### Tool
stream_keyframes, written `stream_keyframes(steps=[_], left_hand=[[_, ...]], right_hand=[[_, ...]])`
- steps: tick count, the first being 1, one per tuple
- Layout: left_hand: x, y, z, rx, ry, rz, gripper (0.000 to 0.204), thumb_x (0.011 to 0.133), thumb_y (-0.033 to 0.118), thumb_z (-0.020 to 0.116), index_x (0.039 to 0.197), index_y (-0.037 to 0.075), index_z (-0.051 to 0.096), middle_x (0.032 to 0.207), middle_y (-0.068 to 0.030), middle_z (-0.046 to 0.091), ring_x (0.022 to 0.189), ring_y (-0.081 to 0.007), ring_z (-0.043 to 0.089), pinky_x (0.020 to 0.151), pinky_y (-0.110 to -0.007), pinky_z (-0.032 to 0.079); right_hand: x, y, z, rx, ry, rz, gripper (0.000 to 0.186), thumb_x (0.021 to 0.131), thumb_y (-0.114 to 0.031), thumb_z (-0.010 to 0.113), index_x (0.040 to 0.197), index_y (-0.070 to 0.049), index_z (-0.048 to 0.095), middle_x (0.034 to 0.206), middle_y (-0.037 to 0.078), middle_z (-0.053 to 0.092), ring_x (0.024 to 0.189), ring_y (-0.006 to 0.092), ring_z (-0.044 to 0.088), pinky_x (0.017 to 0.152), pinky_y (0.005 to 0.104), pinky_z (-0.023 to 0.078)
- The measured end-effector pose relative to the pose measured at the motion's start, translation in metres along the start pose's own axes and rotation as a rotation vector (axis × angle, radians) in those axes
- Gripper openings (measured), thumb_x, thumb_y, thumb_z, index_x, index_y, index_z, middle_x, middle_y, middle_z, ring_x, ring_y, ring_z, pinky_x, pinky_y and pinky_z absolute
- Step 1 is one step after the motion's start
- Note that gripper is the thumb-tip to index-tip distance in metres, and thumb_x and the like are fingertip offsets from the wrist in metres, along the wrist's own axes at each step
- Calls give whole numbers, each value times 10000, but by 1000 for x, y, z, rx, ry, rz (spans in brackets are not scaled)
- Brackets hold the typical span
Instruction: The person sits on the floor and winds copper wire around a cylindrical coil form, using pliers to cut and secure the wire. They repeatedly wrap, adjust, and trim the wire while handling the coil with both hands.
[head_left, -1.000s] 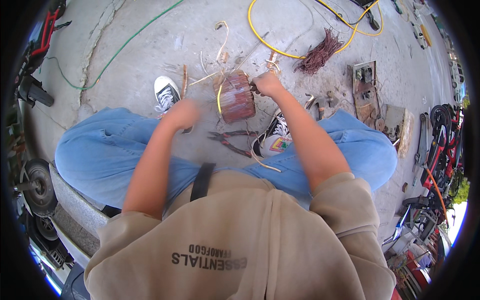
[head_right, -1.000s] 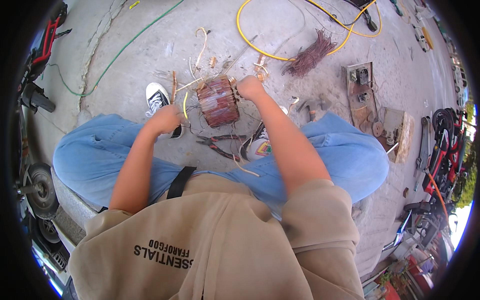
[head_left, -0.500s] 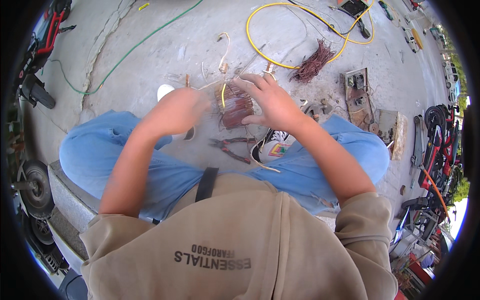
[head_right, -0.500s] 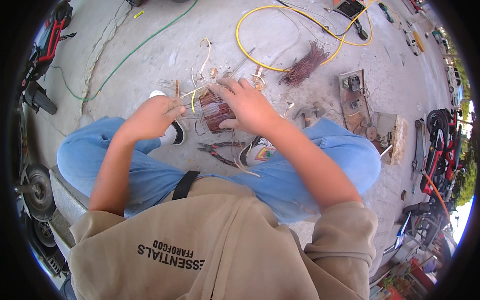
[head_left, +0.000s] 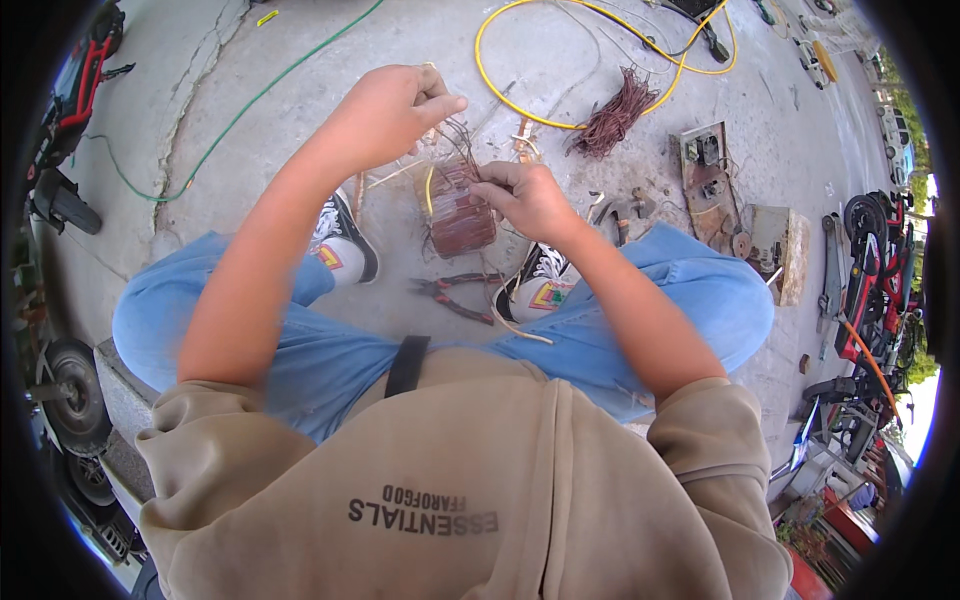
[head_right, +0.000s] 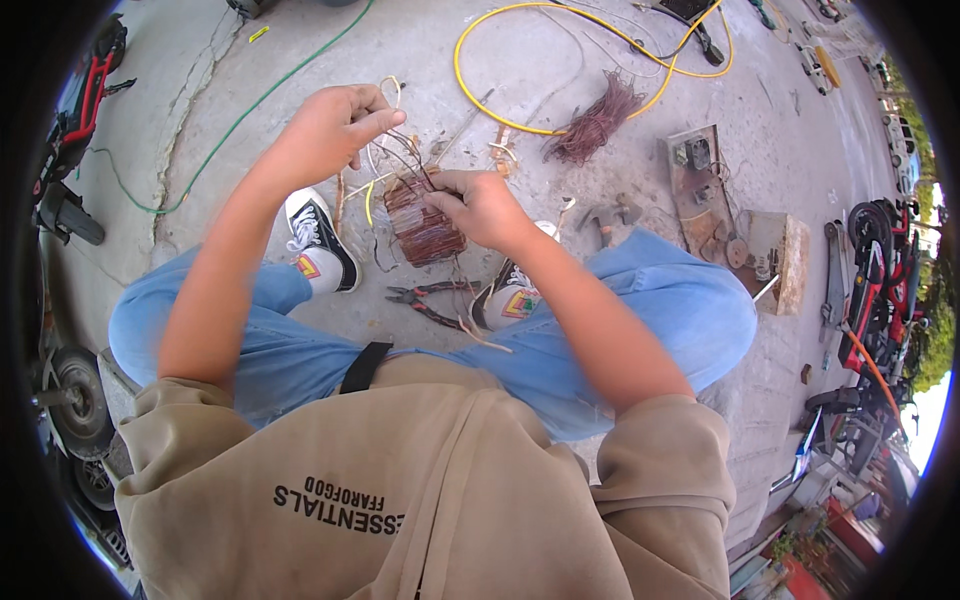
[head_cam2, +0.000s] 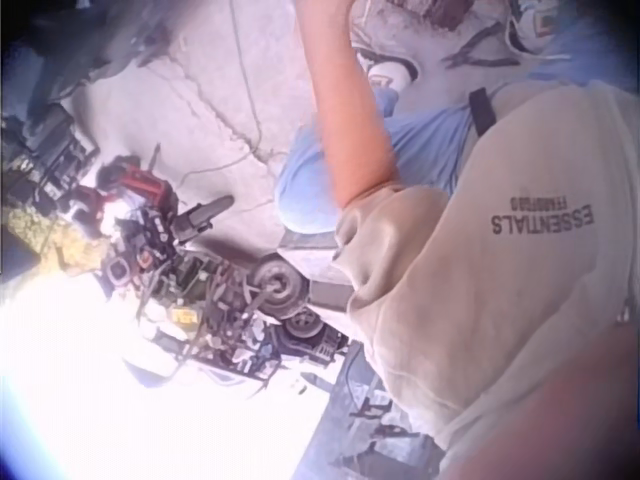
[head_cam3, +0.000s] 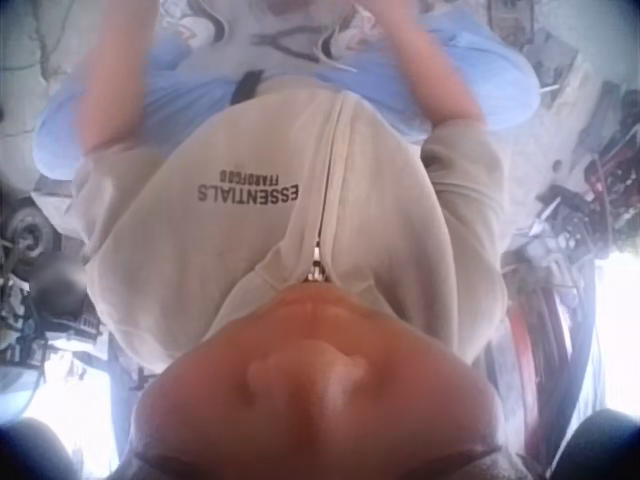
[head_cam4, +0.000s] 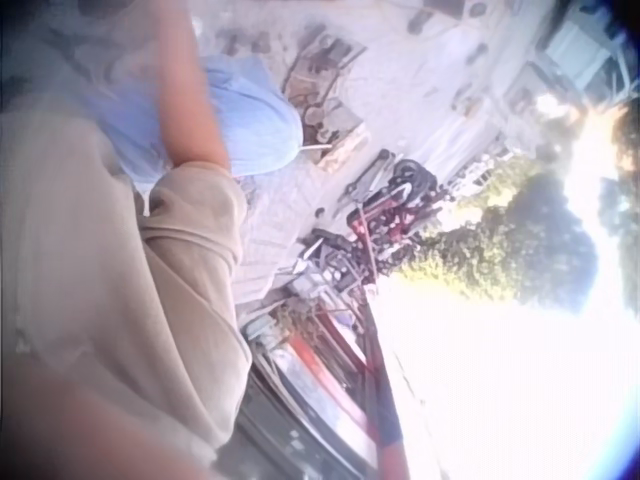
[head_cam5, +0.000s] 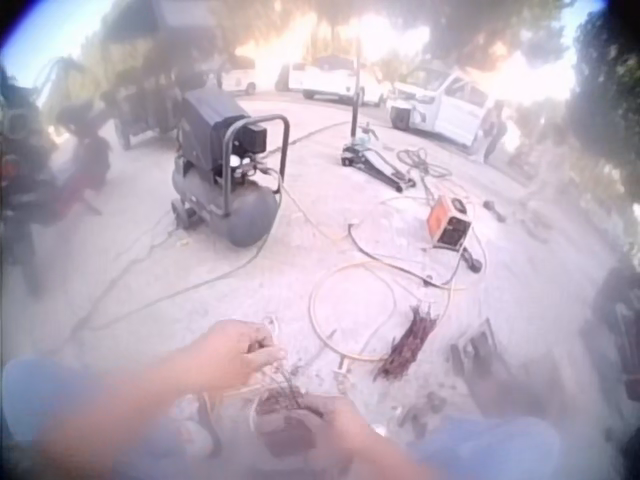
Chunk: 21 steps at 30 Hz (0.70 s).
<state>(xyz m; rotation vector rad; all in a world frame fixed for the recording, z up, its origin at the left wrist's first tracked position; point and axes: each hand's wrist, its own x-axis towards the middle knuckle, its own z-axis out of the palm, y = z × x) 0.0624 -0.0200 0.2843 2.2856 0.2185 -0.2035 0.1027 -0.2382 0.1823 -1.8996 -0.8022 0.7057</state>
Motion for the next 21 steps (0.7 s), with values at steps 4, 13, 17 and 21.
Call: stream_keyframes(steps=[4, 13, 17, 21], left_hand=[[4, -41, 45, -607, 350, -227, 312, 956, 284, 590, 1024, -20, 616, 727, -26, 552, 624, -107, 537, 574, -271, 494], [-37, -220, 203, -1055, 174, -688, 192, 922, 189, 575, 929, 22, 670, 800, -61, 644, 684, -144, 601, 617, -308, 481], [-33, -216, 210, -1209, 137, -610, 172, 923, 147, 564, 994, 35, 673, 876, -56, 657, 749, -145, 610, 657, -298, 481], [-28, -219, 216, -1124, 69, -657, 207, 932, 117, 557, 1095, 41, 659, 949, -49, 659, 806, -146, 608, 686, -290, 480]], right_hand=[[17, 50, -42, 64, 121, 312, 181, 886, -183, 645, 896, -14, 709, 702, 47, 687, 501, 105, 577, 510, 292, 482], [23, 114, -57, -420, -470, 547, 208, 801, -162, 636, 790, 21, 732, 693, 61, 708, 510, 159, 633, 523, 323, 528], [30, 119, -44, -467, -611, 614, 203, 781, -157, 649, 784, 29, 728, 685, 70, 703, 502, 172, 630, 512, 329, 526], [31, 125, -37, -663, -703, 484, 176, 781, -164, 659, 849, -23, 739, 701, 94, 697, 544, 200, 638, 552, 337, 519]])
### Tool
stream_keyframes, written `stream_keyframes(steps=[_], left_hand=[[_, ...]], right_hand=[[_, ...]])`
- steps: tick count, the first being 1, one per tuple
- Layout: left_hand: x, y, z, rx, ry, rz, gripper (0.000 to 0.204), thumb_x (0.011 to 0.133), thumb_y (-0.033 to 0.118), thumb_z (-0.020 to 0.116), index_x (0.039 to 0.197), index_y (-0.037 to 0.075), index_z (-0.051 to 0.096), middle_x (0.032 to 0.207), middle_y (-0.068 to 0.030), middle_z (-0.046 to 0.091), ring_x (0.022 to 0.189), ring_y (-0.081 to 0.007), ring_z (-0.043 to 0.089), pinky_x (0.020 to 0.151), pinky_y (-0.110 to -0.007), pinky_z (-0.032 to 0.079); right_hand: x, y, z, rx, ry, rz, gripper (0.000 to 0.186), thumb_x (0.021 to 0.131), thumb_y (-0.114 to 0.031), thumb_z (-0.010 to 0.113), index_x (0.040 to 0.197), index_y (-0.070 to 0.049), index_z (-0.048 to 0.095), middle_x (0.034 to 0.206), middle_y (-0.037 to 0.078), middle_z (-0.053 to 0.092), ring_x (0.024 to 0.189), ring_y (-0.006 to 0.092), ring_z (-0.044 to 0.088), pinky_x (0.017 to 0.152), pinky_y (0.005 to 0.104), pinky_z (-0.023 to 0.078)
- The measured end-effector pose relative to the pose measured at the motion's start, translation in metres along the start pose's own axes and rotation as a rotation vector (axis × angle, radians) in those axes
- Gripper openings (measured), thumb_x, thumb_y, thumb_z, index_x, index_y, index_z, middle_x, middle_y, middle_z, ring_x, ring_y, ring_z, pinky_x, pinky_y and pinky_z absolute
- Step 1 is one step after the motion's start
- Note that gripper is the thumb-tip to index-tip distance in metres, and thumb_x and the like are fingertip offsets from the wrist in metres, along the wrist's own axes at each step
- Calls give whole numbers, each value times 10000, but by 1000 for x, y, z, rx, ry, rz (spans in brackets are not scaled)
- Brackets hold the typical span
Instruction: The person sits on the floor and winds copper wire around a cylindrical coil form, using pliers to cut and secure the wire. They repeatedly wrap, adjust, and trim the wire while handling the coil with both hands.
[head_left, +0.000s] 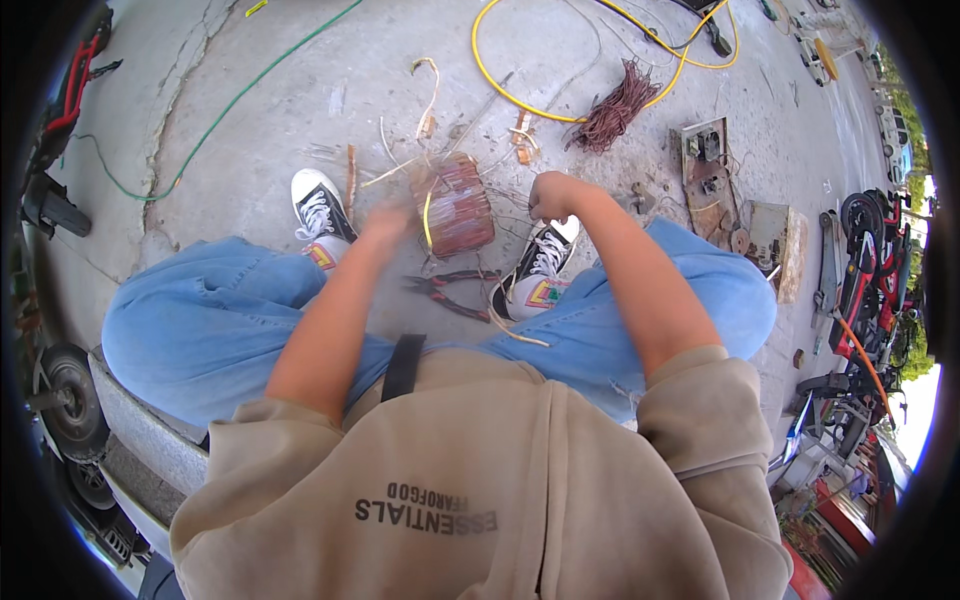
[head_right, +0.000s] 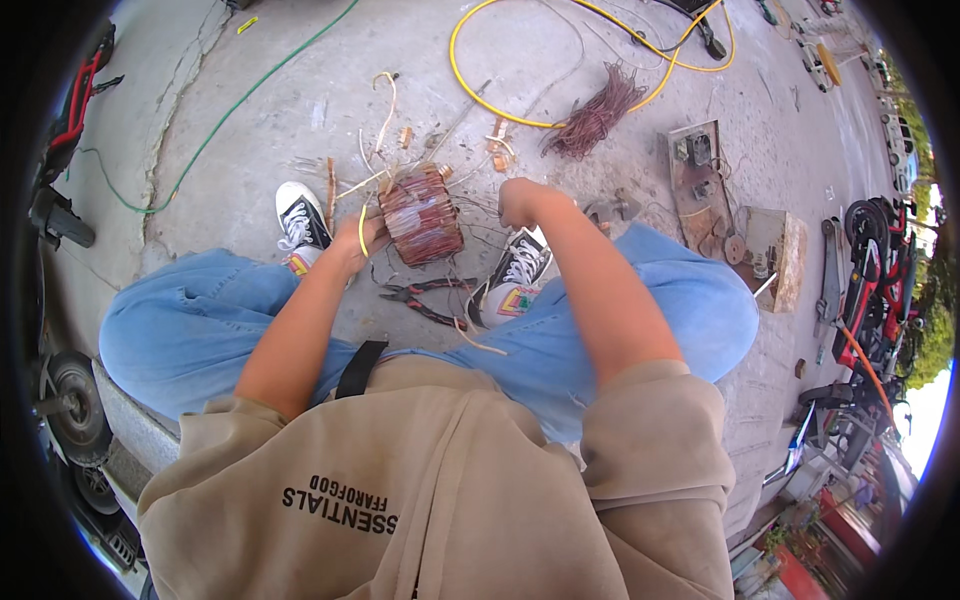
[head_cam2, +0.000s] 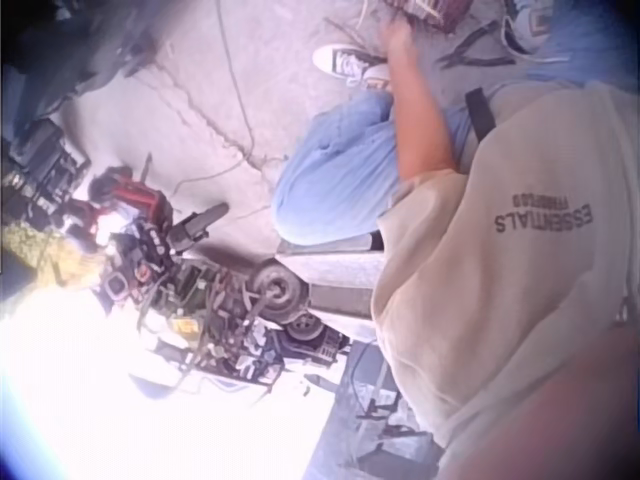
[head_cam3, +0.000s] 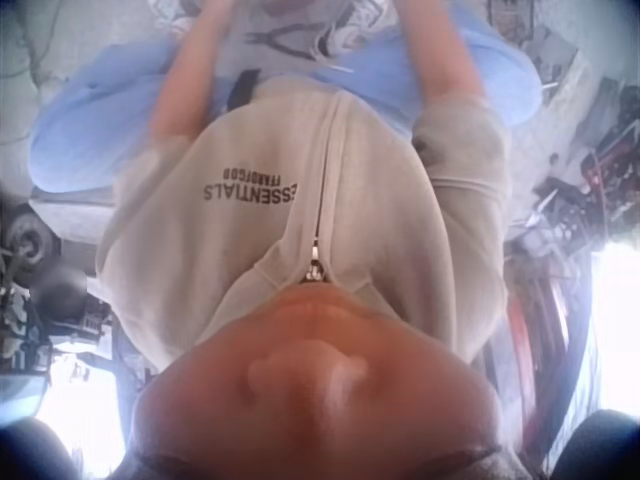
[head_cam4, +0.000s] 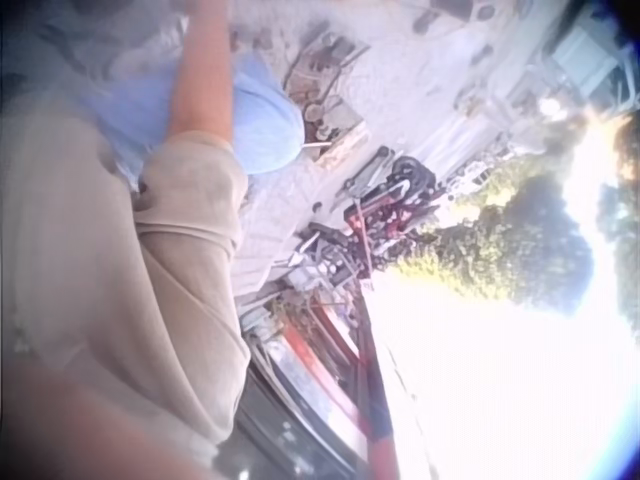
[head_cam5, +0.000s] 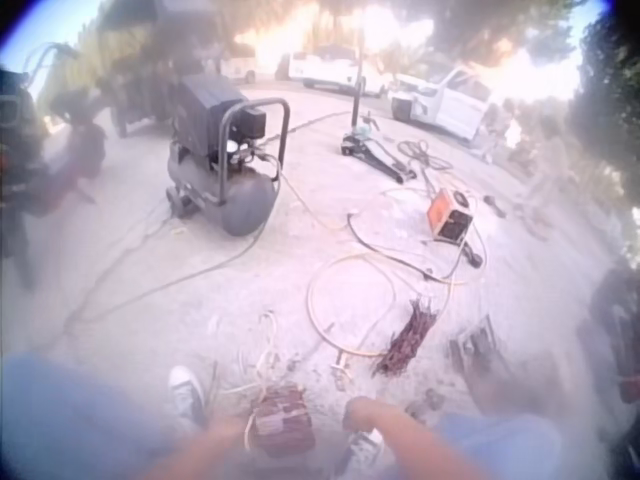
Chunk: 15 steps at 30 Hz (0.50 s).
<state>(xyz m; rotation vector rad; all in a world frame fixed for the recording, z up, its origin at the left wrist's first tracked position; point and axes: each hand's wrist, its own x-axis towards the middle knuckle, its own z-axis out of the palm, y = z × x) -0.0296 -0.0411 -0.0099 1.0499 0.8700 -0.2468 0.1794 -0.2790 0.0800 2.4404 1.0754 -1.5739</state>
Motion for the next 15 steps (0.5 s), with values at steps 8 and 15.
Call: stream_keyframes(steps=[8, 15], left_hand=[[-9, 10, 13, -75, -48, -97, 317, 973, 127, 532, 1261, 3, 576, 1145, -89, 637, 990, -192, 612, 840, -324, 497], [-4, 6, 2, 43, -131, -136, 335, 1011, 123, 458, 1334, 51, 514, 1260, -72, 597, 1153, -188, 568, 991, -343, 461]], right_hand=[[19, -4, -3, -258, 301, -260, 202, 820, -226, 654, 999, -177, 734, 928, 101, 706, 875, 308, 667, 747, 426, 522], [65, -28, 17, -235, 365, -400, 184, 784, -135, 661, 951, -92, 727, 886, 157, 679, 842, 330, 661, 742, 426, 523]])
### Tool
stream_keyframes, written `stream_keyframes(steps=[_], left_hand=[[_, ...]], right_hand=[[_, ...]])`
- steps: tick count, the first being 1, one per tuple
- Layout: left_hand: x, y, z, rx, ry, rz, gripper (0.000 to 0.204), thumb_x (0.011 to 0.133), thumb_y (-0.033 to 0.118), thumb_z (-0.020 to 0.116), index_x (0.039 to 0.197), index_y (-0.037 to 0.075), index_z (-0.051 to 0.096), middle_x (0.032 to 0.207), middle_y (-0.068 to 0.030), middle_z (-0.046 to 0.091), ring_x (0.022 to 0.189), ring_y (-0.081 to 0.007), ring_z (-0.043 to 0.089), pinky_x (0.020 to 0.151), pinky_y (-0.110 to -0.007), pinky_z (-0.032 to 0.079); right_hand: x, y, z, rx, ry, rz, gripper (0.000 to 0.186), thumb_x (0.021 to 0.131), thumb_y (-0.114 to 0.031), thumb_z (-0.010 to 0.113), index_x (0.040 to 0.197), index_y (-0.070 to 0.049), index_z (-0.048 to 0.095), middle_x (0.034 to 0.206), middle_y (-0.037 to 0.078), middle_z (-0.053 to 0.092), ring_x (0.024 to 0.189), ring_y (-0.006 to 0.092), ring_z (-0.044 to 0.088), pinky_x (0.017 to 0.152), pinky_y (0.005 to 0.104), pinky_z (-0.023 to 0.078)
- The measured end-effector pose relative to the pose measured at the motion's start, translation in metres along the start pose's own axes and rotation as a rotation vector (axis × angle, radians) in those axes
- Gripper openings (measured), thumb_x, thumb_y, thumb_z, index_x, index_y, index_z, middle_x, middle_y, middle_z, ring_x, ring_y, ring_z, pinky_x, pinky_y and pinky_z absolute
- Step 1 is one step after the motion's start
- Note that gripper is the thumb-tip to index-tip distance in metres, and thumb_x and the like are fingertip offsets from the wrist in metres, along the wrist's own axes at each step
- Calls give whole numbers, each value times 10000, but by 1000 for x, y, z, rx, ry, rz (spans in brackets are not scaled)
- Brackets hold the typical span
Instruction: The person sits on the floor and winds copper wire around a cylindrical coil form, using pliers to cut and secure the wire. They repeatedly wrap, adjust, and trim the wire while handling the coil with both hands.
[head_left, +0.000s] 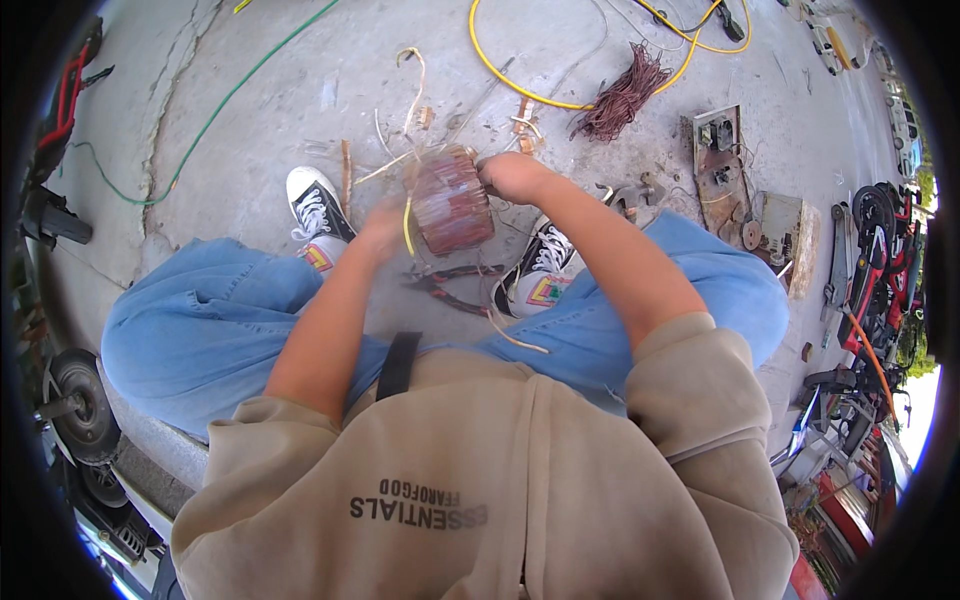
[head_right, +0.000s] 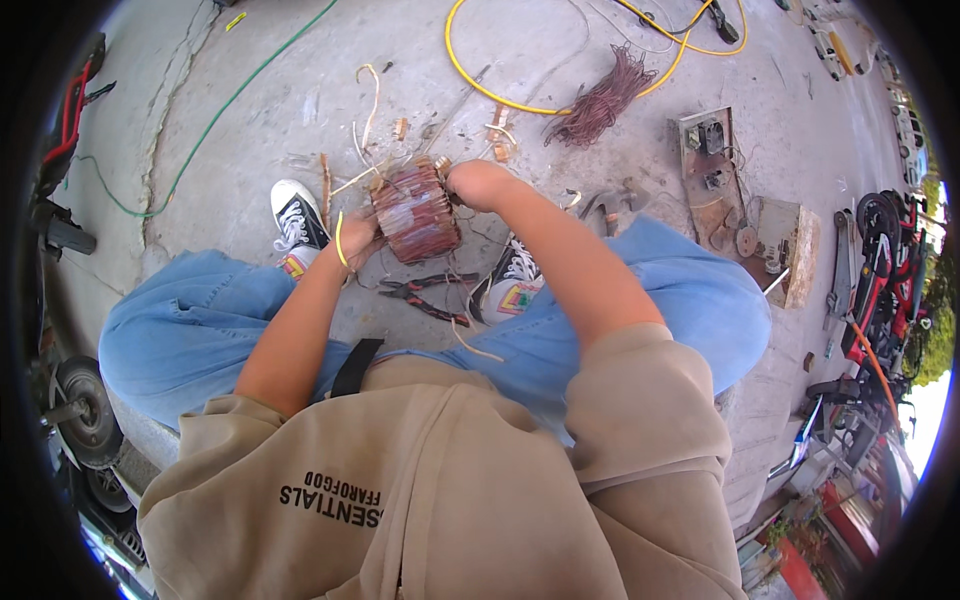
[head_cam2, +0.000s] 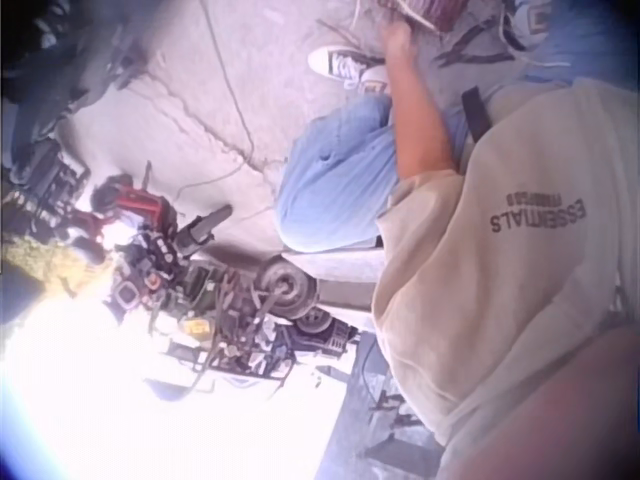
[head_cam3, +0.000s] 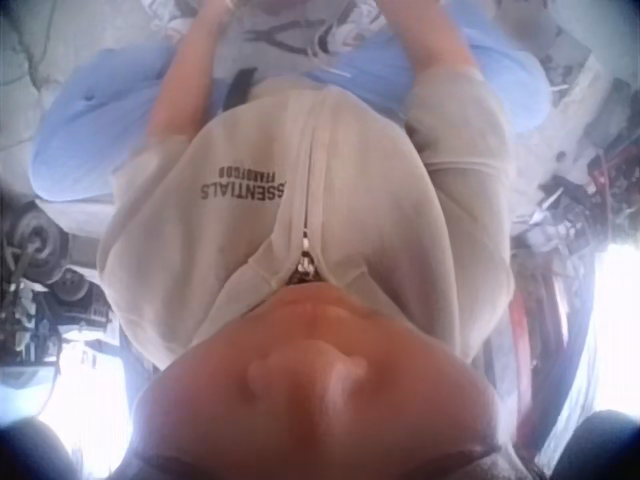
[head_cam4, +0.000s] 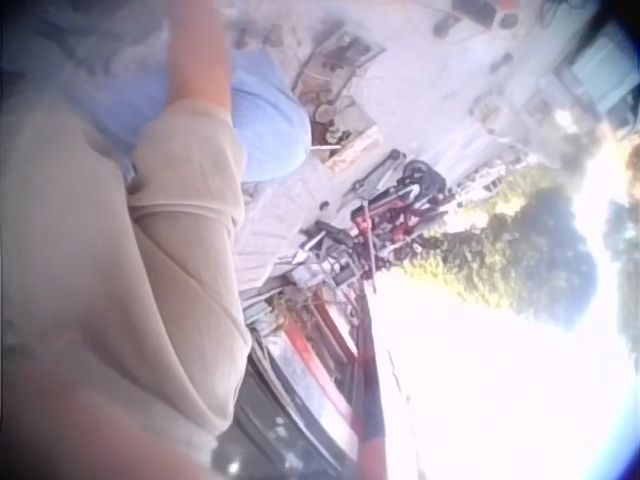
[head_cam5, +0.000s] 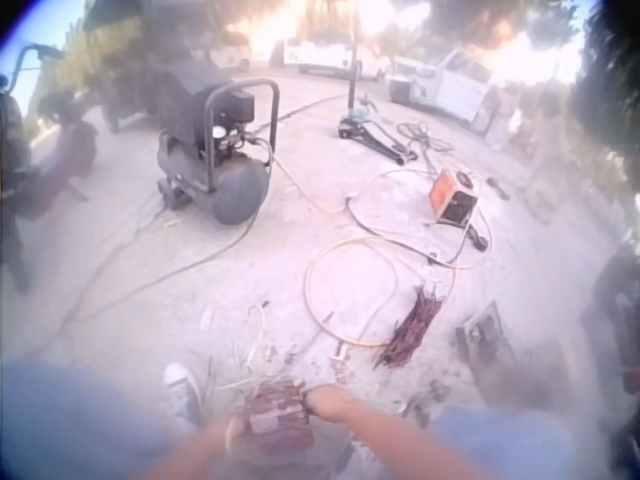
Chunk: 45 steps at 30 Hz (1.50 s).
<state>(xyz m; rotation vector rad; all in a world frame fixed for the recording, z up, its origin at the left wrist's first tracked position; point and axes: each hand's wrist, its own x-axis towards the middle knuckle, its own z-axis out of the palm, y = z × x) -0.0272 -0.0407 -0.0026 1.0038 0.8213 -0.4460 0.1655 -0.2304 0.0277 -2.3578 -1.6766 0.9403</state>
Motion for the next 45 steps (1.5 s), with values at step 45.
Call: stream_keyframes(steps=[45], left_hand=[[-79, 67, -63, 1274, -31, 34, 221, 859, 154, 539, 858, -37, 651, 789, -187, 644, 689, -324, 633, 661, -414, 530]], right_hand=[[-49, -15, -7, 791, 97, 221, 313, 766, -120, 711, 1067, -32, 720, 895, 107, 729, 757, 159, 684, 694, 293, 550]])
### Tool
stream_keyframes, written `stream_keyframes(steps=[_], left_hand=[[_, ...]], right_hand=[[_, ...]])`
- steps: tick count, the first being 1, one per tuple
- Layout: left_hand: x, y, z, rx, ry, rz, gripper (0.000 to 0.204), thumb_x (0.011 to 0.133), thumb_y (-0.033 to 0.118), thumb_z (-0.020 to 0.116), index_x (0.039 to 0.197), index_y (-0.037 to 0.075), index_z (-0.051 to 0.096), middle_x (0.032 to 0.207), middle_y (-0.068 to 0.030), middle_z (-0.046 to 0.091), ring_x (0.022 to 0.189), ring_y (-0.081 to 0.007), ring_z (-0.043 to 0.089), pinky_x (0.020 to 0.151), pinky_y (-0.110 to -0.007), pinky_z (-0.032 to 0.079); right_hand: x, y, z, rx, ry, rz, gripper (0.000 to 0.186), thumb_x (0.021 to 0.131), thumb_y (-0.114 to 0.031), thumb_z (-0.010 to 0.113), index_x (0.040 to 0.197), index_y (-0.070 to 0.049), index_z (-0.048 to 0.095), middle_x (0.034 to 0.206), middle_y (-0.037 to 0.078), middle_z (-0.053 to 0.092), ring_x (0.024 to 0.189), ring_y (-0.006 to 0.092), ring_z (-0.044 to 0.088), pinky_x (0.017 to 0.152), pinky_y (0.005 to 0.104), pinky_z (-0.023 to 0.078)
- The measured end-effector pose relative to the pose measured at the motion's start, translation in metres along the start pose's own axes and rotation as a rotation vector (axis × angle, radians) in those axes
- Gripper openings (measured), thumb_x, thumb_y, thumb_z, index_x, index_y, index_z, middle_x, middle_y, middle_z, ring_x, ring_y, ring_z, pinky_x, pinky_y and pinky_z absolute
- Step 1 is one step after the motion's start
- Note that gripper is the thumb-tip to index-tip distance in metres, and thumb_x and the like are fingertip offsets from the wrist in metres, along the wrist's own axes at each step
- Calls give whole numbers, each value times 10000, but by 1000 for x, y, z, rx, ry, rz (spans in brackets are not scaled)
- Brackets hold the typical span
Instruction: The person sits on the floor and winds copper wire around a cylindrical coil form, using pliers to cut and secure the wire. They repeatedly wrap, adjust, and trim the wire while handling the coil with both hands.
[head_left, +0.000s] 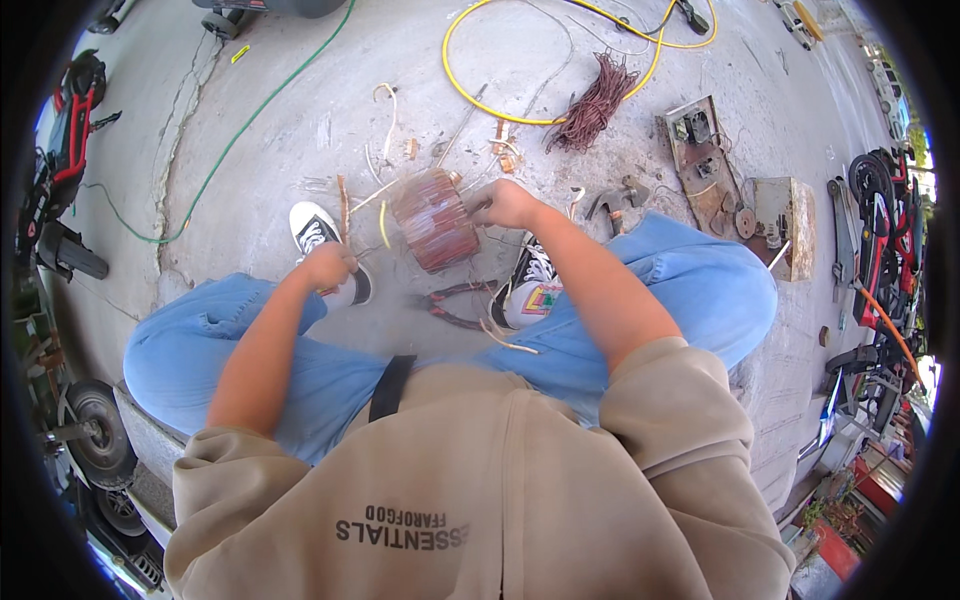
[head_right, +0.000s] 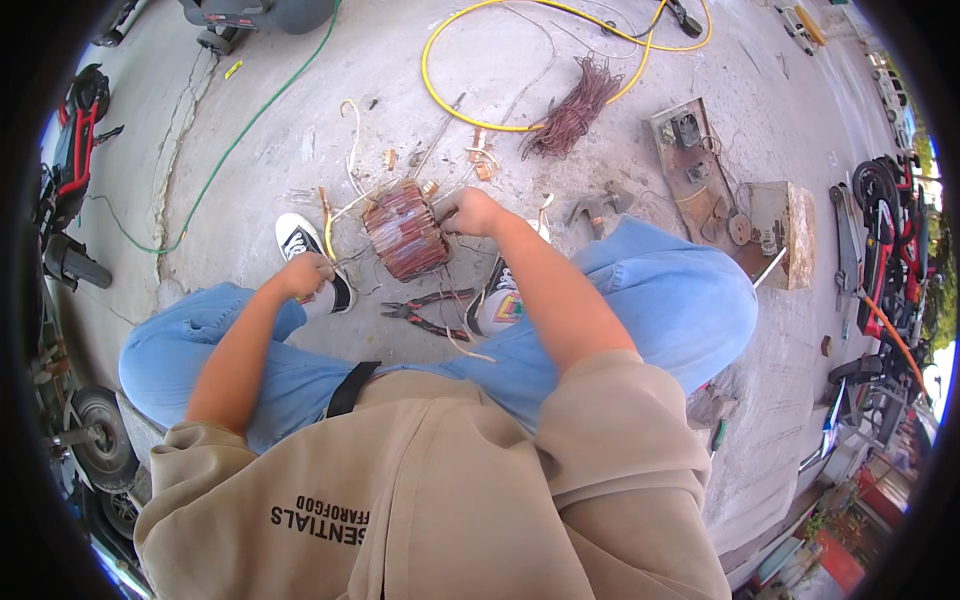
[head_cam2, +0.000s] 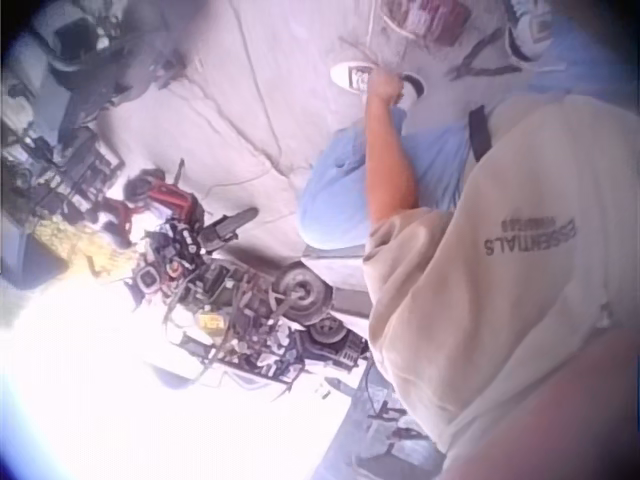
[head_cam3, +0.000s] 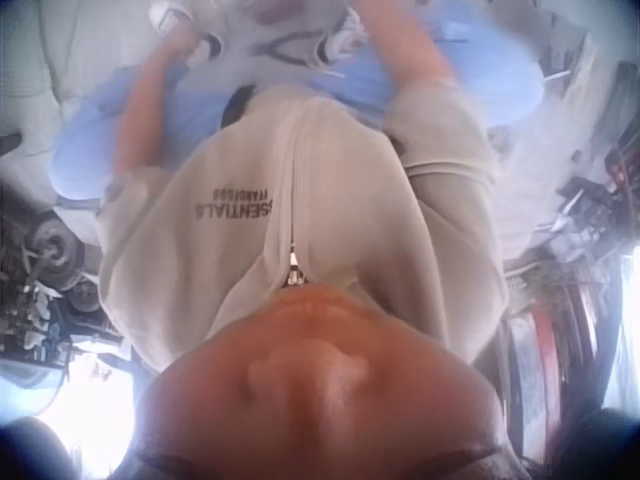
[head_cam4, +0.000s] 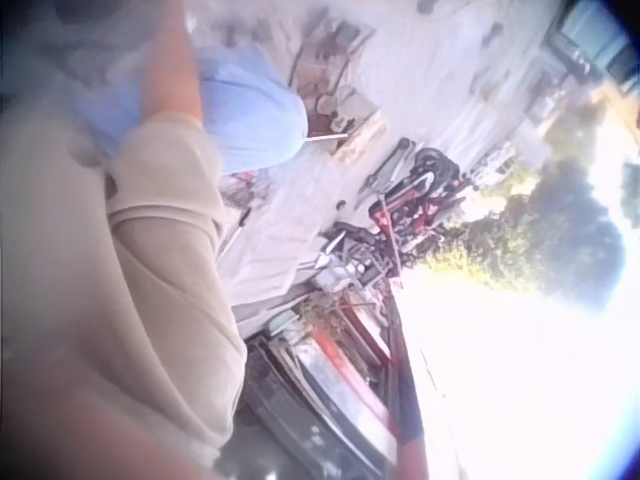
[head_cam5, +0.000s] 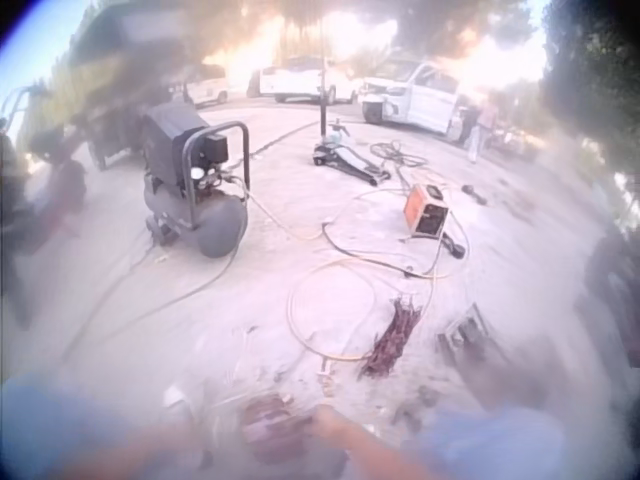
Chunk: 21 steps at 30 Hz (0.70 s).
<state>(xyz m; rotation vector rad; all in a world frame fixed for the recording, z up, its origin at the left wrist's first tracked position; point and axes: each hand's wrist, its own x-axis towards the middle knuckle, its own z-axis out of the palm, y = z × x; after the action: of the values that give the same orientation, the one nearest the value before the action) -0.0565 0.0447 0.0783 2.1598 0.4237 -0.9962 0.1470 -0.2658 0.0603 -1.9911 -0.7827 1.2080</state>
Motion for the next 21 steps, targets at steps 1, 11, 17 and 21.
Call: stream_keyframes(steps=[1, 11, 17, 21], left_hand=[[1, 6, 4, -104, -13, -79, 215, 866, 149, 537, 856, -34, 649, 766, -164, 635, 646, -292, 625, 613, -394, 531], [19, -6, 18, -444, -62, -110, 219, 955, 151, 518, 928, -20, 652, 714, -94, 635, 599, -153, 605, 536, -293, 514], [17, 2, 23, -519, -42, -122, 238, 946, 164, 521, 911, -27, 659, 741, -98, 652, 609, -148, 600, 558, -288, 520], [21, 9, 20, -502, -56, -148, 257, 936, 194, 527, 894, -25, 654, 708, -75, 632, 593, -151, 583, 530, -294, 506]], right_hand=[[0, 4, 1, -17, 34, -55, 300, 771, -127, 706, 1060, -46, 723, 894, 111, 729, 762, 172, 683, 707, 304, 545], [6, 14, 17, -156, 198, -241, 244, 778, -84, 609, 997, -38, 706, 930, 179, 697, 878, 346, 659, 798, 402, 524], [2, -2, -11, -186, -39, -233, 234, 763, -114, 625, 968, -36, 704, 909, 171, 696, 859, 338, 661, 770, 406, 526], [3, -5, -8, -423, -67, -209, 243, 788, -80, 581, 1007, -49, 684, 971, 168, 687, 911, 349, 650, 795, 419, 518]])
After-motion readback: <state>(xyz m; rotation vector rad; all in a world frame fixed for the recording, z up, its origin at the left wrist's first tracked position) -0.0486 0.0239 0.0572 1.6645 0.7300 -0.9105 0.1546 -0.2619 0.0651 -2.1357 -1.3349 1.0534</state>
